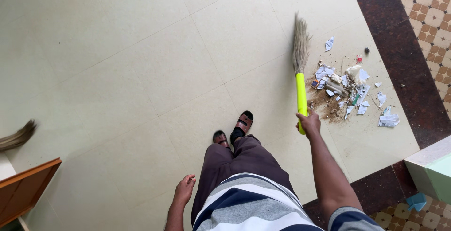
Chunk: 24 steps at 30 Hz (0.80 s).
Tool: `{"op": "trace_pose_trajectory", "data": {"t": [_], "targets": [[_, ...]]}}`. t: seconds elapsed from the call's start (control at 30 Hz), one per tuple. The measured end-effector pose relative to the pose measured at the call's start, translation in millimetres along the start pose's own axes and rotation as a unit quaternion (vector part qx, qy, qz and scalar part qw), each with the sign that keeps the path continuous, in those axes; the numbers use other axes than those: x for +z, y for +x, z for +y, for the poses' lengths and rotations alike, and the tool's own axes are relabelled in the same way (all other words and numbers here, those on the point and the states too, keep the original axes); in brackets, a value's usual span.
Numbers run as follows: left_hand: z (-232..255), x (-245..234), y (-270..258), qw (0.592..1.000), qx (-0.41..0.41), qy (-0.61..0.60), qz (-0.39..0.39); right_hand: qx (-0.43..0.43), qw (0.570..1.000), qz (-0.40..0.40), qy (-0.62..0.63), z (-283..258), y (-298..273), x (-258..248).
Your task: The person sweeps debris and paper scraps across a tiled floor toward an area with a parked scooter using a broom.
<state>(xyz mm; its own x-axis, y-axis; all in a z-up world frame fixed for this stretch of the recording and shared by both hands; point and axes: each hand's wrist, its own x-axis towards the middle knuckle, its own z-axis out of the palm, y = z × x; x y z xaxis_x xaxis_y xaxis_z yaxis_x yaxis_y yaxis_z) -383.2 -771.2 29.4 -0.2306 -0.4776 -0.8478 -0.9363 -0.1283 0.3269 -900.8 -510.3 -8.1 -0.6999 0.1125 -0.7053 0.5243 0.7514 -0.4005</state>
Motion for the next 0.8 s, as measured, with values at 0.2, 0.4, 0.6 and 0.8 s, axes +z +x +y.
{"op": "trace_pose_trajectory", "data": {"t": [0.2,0.4,0.6,0.8], "targets": [[29,-16,19,0.998,-0.014,0.047,-0.038,-0.064,0.986,-0.104,-0.117,-25,-80,36],[76,-52,79,0.991,0.053,0.113,-0.046,-0.287,0.879,-0.174,-0.339,-100,-131,118],[124,-119,142,0.993,0.068,0.092,-0.027,-0.299,0.819,-0.200,-0.447,-172,-108,196],[140,-181,178,0.997,0.032,0.061,-0.021,-0.068,0.952,-0.138,-0.266,-171,-10,186]]}}
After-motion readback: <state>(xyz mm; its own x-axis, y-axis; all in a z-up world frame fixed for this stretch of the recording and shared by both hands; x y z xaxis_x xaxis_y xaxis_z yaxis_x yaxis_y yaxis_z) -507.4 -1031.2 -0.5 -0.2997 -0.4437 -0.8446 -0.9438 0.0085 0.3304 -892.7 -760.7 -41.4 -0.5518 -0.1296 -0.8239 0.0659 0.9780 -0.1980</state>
